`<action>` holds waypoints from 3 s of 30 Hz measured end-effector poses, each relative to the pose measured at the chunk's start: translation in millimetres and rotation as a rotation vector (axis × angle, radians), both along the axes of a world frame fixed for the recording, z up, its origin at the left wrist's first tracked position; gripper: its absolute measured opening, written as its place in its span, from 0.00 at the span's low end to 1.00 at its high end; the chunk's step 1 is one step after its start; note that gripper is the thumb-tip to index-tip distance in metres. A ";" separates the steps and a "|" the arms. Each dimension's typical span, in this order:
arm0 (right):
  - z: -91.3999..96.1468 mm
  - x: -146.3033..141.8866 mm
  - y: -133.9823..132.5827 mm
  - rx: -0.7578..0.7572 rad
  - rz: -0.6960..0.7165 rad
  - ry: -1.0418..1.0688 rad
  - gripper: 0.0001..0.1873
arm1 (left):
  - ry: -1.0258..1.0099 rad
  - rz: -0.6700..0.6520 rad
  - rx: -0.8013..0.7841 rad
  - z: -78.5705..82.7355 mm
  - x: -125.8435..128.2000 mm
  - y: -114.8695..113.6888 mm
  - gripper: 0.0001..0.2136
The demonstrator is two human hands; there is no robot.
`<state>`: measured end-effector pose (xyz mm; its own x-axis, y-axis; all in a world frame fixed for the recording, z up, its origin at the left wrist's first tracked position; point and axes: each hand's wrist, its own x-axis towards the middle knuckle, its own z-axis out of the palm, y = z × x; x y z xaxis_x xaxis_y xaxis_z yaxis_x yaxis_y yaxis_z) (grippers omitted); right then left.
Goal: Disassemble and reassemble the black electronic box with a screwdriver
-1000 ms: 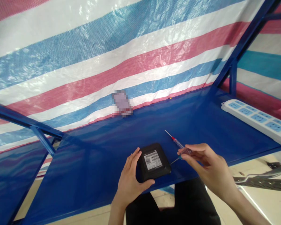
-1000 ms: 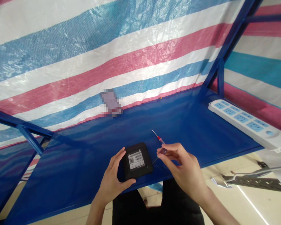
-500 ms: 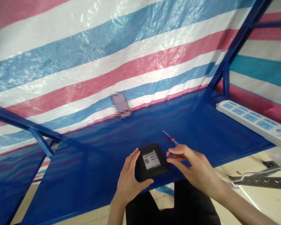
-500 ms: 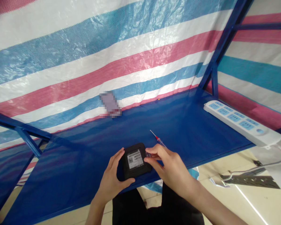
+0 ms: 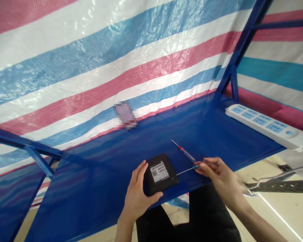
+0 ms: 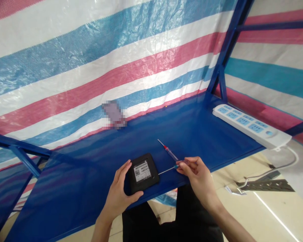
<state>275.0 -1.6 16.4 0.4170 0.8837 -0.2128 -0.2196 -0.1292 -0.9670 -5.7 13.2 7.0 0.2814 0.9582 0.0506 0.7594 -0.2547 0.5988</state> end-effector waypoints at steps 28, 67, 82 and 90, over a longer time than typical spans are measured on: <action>32.3 -26.0 43.0 0.315 0.210 -0.496 0.13 | -0.064 -0.011 0.026 -5.4 -3.5 0.4 0.42; 39.6 -18.5 43.8 0.201 0.214 -0.203 0.16 | -0.053 0.031 -0.087 4.7 0.5 4.1 0.42; 7.8 -6.4 64.3 0.115 0.132 -0.032 0.23 | -0.070 0.063 -0.138 6.5 2.1 3.7 0.45; -3.7 -2.3 58.7 0.029 0.107 0.083 0.24 | 0.059 0.030 -0.220 19.7 4.0 10.6 0.46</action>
<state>272.8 57.1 12.7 0.3025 0.9283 -0.2162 -0.2852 -0.1283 -0.9498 -1.7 23.8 26.7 0.2491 0.9523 -0.1765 0.7999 -0.0995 0.5918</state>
